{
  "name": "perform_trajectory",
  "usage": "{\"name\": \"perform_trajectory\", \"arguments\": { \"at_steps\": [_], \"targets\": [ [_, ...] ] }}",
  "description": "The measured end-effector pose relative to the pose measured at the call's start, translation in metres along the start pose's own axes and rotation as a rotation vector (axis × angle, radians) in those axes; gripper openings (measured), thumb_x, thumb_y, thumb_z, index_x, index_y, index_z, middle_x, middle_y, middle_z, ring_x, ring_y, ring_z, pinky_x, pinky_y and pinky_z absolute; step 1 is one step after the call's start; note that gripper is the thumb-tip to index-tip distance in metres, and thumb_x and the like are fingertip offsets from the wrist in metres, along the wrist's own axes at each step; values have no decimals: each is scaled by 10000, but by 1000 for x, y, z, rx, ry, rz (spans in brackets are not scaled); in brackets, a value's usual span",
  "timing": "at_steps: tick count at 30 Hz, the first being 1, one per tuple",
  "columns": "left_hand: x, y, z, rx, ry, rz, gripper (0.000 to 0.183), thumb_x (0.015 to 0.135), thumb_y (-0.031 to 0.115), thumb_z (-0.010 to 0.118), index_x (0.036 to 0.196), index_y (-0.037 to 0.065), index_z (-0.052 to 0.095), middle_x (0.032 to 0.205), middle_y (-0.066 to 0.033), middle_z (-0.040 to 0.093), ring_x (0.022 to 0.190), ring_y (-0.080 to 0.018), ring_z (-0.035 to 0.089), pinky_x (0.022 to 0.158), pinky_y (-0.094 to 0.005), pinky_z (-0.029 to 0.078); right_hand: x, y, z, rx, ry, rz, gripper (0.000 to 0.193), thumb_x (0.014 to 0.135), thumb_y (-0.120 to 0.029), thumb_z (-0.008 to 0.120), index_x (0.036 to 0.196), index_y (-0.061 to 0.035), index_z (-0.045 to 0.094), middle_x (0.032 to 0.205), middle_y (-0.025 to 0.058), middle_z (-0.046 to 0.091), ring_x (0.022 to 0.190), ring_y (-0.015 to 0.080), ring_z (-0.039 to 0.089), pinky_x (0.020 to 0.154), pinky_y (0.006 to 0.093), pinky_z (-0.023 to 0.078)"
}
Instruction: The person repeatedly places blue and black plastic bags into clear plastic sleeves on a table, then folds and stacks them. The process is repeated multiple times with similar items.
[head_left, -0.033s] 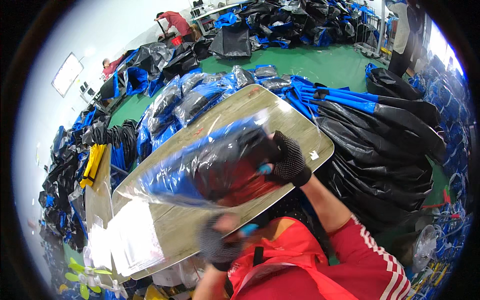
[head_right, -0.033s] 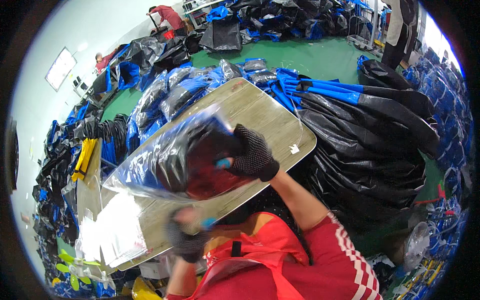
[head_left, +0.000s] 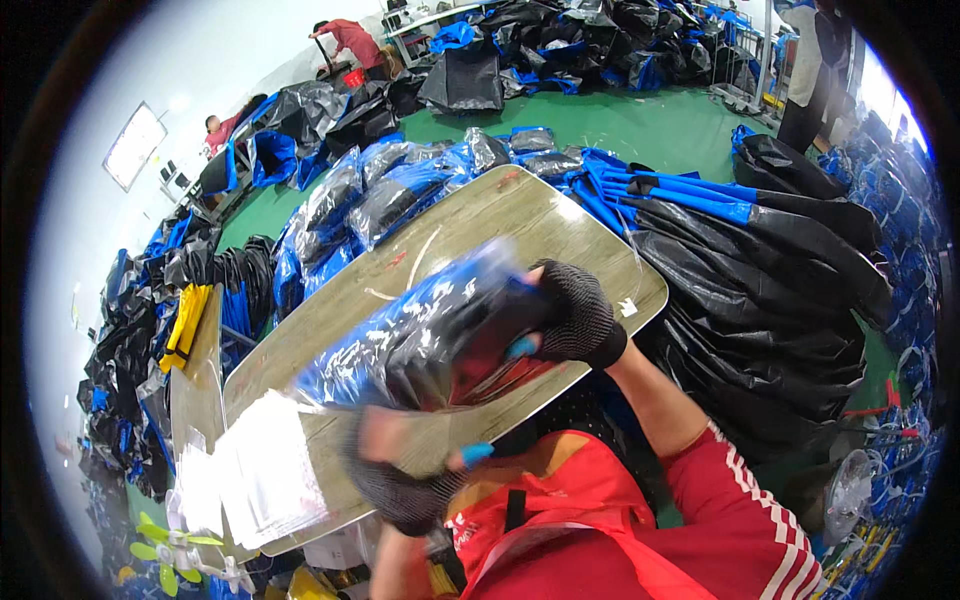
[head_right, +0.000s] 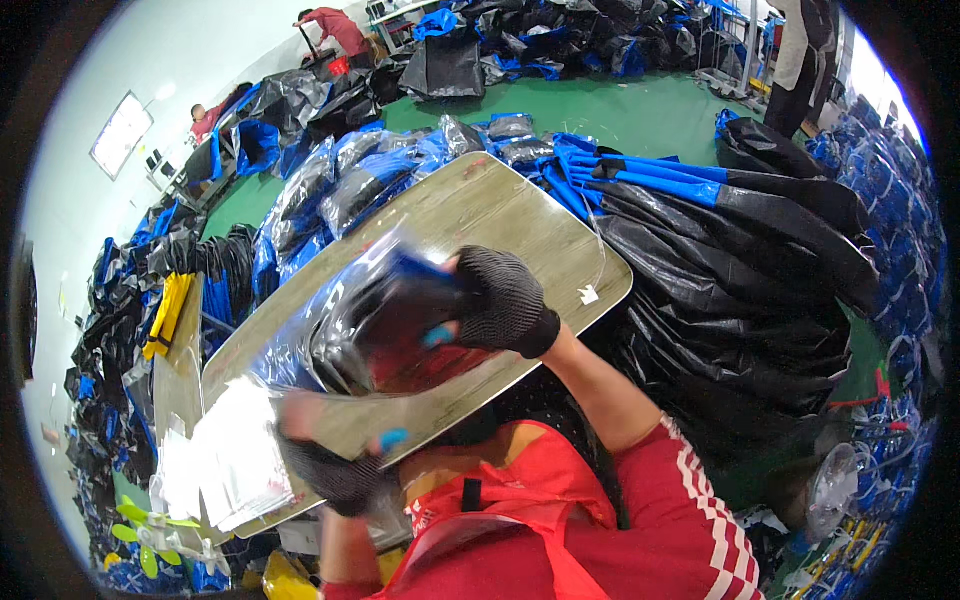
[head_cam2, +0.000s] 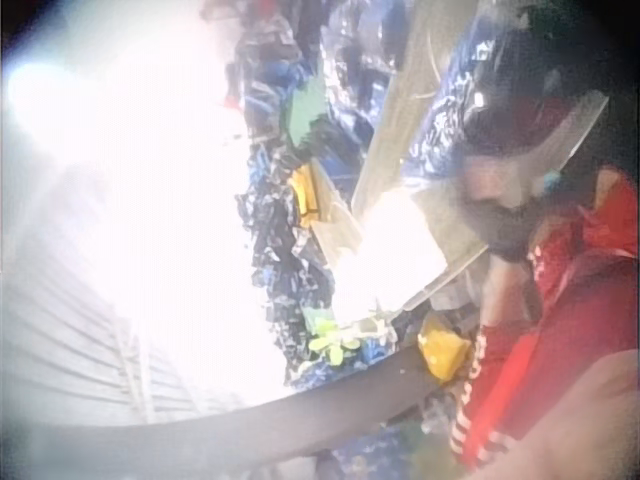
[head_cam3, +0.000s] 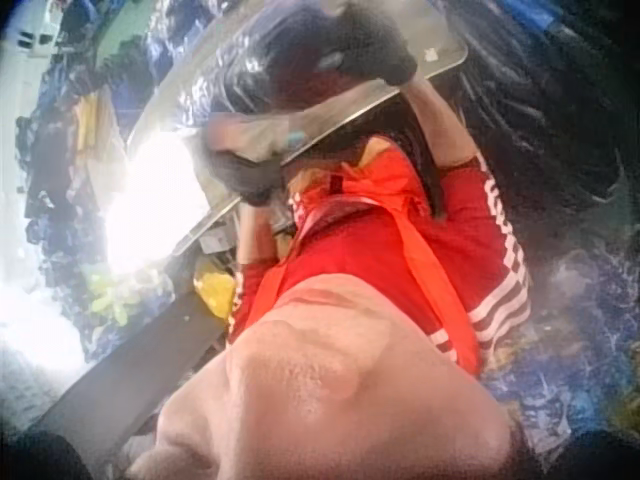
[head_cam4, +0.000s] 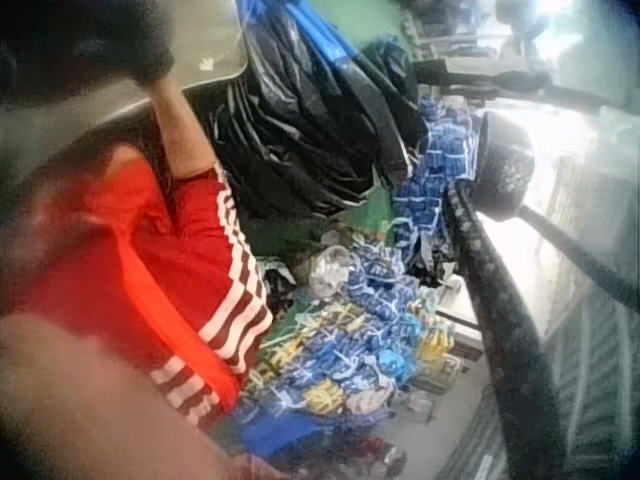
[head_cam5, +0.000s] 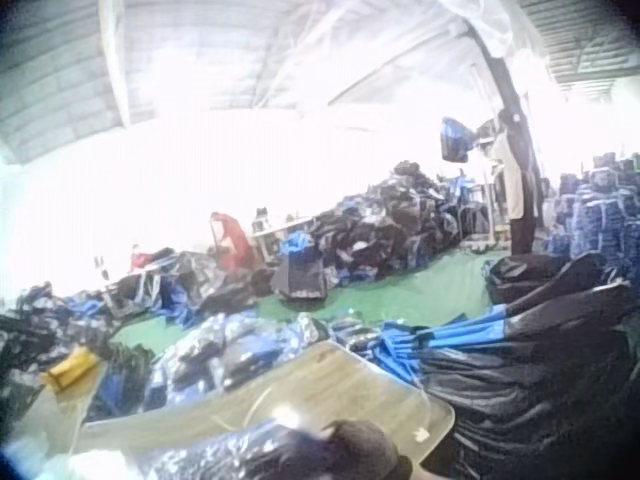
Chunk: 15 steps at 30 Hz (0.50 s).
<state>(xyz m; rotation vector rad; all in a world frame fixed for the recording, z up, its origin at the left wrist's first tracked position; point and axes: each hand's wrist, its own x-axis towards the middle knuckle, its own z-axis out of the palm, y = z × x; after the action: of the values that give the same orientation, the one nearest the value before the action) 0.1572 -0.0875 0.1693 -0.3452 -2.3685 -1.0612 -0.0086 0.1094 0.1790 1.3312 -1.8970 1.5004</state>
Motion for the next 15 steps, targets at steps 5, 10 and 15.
{"name": "perform_trajectory", "arguments": {
  "at_steps": [5, 10, 15],
  "targets": [
    [27, -22, -39, 115, 177, -157, 706, 680, 267, 832, 1256, 25, 504, 1134, -133, 622, 1028, -258, 615, 931, -371, 475, 7, -1, -5, -310, -124, -93, 706, 689, -476, 768, 1214, -55, 553, 1044, 161, 617, 935, 360, 602, 816, 423, 481],
    [22, -57, -35, 145, 448, -5, 728, 655, 247, 862, 1249, 21, 507, 1198, -129, 578, 1111, -266, 556, 983, -381, 425, 2, 32, 21, 722, 331, 693, 740, 831, -509, 684, 1343, -12, 488, 1157, 70, 589, 993, 156, 555, 832, 294, 468],
    [18, -44, -28, -526, 726, -215, 442, 922, 351, 613, 1183, -4, 579, 1124, -99, 601, 1094, -217, 540, 1000, -337, 376, 9, 23, 49, 602, 486, 448, 205, 928, -197, 599, 986, -9, 656, 948, 57, 670, 861, 121, 586, 809, 267, 453]
  ]
}}
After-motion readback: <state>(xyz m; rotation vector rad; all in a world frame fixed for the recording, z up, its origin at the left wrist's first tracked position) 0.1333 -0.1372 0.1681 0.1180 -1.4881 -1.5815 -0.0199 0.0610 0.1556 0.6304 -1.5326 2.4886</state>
